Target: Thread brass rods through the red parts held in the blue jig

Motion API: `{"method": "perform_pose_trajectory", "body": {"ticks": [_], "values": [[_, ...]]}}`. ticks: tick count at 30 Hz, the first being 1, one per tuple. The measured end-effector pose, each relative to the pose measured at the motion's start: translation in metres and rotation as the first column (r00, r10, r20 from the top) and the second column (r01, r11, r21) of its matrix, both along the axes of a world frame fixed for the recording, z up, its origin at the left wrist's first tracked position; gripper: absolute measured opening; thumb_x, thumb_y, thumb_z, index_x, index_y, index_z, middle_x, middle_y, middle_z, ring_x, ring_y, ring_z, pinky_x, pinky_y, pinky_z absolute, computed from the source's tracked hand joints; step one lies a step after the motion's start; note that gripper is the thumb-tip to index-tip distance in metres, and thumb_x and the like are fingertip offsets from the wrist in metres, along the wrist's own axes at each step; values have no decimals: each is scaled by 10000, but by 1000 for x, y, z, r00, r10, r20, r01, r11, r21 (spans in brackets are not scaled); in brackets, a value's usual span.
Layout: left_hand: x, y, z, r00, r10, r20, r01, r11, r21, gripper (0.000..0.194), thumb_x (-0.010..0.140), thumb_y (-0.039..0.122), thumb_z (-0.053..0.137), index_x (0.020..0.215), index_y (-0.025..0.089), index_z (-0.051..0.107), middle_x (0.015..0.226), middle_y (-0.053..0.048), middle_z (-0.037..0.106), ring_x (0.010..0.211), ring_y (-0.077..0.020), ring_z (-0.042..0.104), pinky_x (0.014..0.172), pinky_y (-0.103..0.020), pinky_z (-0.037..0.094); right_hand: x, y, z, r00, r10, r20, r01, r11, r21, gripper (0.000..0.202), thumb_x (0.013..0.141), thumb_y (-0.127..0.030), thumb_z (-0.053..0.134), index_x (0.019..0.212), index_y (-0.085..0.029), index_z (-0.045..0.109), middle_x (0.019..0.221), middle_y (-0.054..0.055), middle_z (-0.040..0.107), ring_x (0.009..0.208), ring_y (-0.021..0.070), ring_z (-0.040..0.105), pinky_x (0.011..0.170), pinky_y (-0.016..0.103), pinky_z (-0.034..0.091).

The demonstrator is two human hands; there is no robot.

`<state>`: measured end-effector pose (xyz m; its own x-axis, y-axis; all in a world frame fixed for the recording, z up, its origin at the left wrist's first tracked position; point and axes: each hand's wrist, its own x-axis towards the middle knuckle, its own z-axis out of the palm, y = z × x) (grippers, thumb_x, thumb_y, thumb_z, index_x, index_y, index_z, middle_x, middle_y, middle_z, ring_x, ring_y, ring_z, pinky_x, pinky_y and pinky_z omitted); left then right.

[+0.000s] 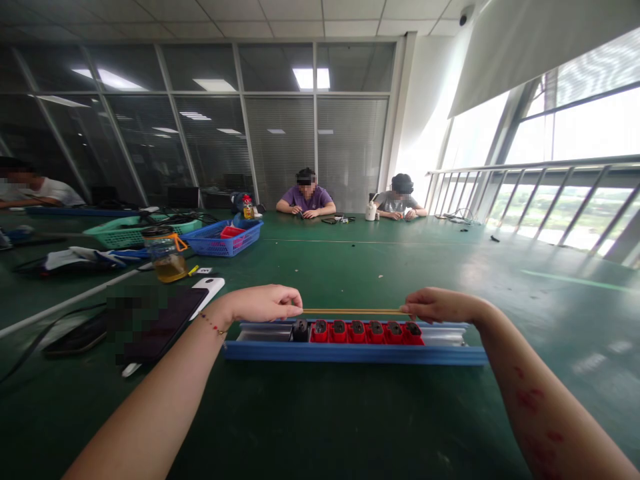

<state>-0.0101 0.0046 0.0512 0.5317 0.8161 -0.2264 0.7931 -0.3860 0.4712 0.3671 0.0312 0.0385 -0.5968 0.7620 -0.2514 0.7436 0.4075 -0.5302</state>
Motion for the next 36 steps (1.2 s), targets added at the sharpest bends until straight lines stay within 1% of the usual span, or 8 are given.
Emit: {"method": "perform_pose_trajectory", "body": {"ticks": [4,9,14,18,22,27,32,36], "values": [[-4,8,-8,998,-7,57,16,988,-155,420,745,560,463,850,167,568,720,4,584,570,-93,499,527,-188,382,3,2,-6,999,10,52,-3,993,-122,510,748,-671,409,757,-173,522,600,-6,530,522,119,486,500,229,392],[-6,13,-14,996,29,90,-11,980,-199,433,715,592,496,759,165,552,638,16,563,503,-76,479,484,-183,371,1,1,-6,999,-1,54,7,994,-105,476,735,-661,450,795,-189,477,634,7,592,531,135,544,490,230,415],[-9,16,-19,993,36,114,2,950,-312,447,666,608,547,706,163,544,590,26,540,475,-67,470,473,-180,380,0,1,-5,997,-11,72,19,993,-117,477,705,-659,492,785,-189,470,649,17,623,546,153,577,496,239,421],[-12,18,-24,991,52,124,-3,930,-367,445,654,603,565,699,161,542,587,27,541,472,-64,475,475,-178,381,3,2,-7,996,-11,88,24,989,-148,478,692,-655,511,787,-190,457,660,19,635,570,167,598,500,242,428],[-12,20,-26,990,46,131,8,923,-384,429,662,583,573,686,157,540,579,25,544,466,-59,470,472,-174,372,5,3,-9,996,-12,85,27,985,-170,468,712,-640,498,816,-187,444,660,26,640,571,169,605,506,245,438],[-12,20,-27,990,67,123,-16,929,-369,451,643,606,573,666,156,547,566,24,545,459,-63,473,466,-178,374,7,4,-10,996,-23,89,36,987,-155,473,693,-637,529,826,-189,454,675,23,639,601,174,606,527,246,436],[-13,21,-28,989,58,134,-4,929,-371,439,647,593,580,685,156,563,570,24,554,469,-67,488,479,-180,385,10,7,-16,999,-13,43,20,982,-188,485,679,-647,537,809,-186,456,659,10,613,589,153,575,522,235,425],[-14,21,-28,989,45,144,12,929,-370,411,667,567,579,714,159,572,601,21,575,497,-78,518,509,-189,403,11,11,-21,1000,-8,0,8,981,-194,460,685,-617,558,808,-187,450,639,-11,582,563,133,539,520,228,415]]}}
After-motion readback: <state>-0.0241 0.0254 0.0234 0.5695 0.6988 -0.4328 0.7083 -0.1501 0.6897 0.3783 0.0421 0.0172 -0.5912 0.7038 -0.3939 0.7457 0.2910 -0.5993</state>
